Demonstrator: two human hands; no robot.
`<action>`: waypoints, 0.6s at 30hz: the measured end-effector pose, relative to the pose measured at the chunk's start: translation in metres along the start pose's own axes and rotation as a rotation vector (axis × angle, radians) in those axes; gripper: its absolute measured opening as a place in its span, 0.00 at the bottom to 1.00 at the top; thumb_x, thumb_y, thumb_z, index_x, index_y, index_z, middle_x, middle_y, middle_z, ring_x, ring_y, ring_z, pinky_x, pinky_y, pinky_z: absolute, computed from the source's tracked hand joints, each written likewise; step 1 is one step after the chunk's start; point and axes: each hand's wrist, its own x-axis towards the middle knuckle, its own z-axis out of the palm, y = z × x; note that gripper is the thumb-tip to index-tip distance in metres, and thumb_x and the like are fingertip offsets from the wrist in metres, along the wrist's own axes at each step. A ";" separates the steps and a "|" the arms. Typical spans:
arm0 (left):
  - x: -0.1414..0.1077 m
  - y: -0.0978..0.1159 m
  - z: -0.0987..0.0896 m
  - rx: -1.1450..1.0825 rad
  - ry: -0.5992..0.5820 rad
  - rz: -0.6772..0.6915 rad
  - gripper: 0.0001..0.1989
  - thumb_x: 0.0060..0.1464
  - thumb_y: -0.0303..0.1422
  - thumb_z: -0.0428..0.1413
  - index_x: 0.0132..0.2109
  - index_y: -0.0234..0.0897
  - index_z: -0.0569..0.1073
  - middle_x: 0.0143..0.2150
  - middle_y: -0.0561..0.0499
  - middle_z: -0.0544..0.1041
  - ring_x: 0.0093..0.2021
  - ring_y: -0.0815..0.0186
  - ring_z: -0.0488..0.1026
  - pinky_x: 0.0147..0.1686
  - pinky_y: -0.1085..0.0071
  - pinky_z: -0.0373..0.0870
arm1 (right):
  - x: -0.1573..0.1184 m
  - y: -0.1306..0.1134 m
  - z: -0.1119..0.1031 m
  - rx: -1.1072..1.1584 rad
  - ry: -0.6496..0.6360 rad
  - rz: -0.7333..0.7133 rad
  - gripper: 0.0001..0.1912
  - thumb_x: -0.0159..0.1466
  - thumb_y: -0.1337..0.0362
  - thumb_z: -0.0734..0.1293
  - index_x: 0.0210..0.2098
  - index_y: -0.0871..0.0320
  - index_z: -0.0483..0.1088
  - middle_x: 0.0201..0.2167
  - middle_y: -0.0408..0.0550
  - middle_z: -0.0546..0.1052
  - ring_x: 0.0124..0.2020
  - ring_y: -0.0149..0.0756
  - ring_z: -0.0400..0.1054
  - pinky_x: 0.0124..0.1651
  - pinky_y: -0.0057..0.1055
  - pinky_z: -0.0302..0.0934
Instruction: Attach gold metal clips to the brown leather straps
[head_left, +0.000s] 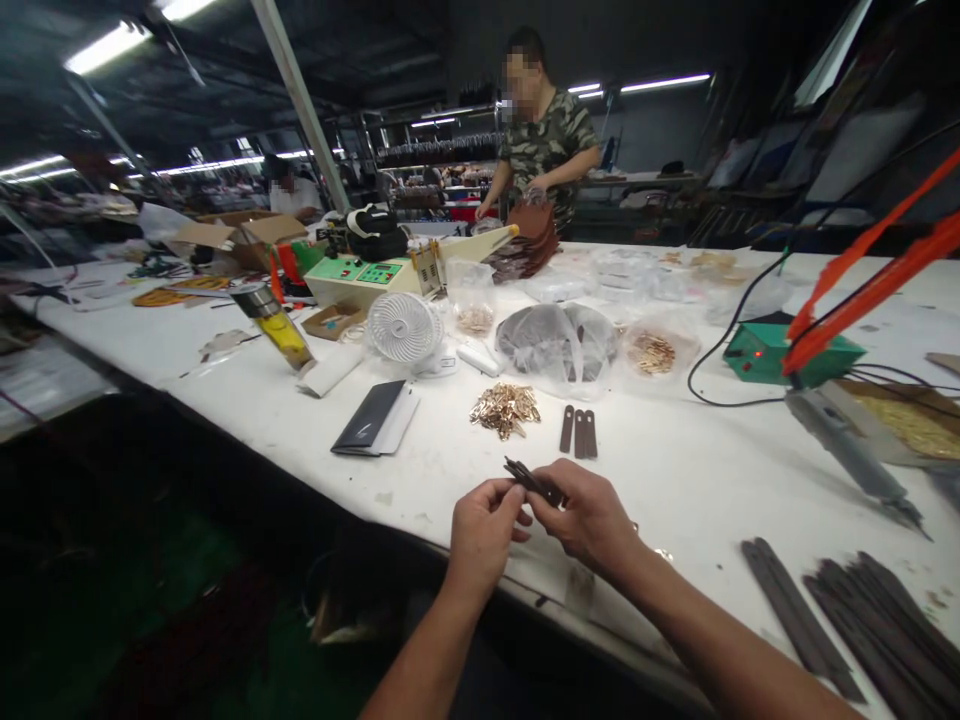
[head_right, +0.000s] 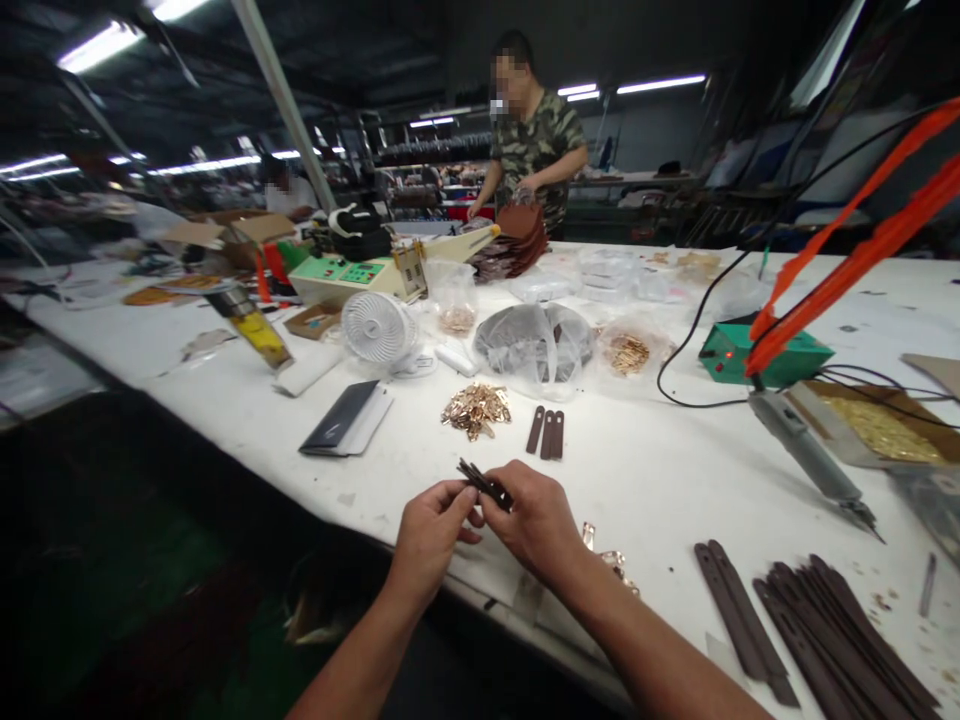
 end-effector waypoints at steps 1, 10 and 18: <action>-0.001 0.000 0.000 0.010 0.008 -0.004 0.19 0.53 0.44 0.61 0.39 0.29 0.78 0.26 0.48 0.74 0.28 0.66 0.72 0.25 0.72 0.76 | -0.001 0.000 0.000 0.001 -0.003 -0.002 0.05 0.63 0.68 0.69 0.37 0.55 0.78 0.30 0.43 0.74 0.32 0.31 0.67 0.36 0.28 0.56; -0.013 -0.001 -0.009 0.175 0.127 -0.045 0.13 0.52 0.40 0.57 0.36 0.33 0.76 0.25 0.51 0.73 0.25 0.66 0.71 0.26 0.71 0.73 | -0.009 -0.006 0.002 0.042 -0.004 -0.068 0.06 0.62 0.69 0.69 0.38 0.55 0.78 0.30 0.42 0.73 0.30 0.29 0.67 0.35 0.27 0.57; -0.050 0.013 -0.038 0.517 0.097 0.135 0.20 0.58 0.41 0.60 0.55 0.40 0.79 0.41 0.47 0.79 0.29 0.67 0.70 0.33 0.71 0.68 | -0.006 -0.018 0.001 -0.013 0.076 -0.215 0.07 0.64 0.70 0.67 0.40 0.58 0.76 0.30 0.45 0.73 0.31 0.32 0.67 0.37 0.29 0.59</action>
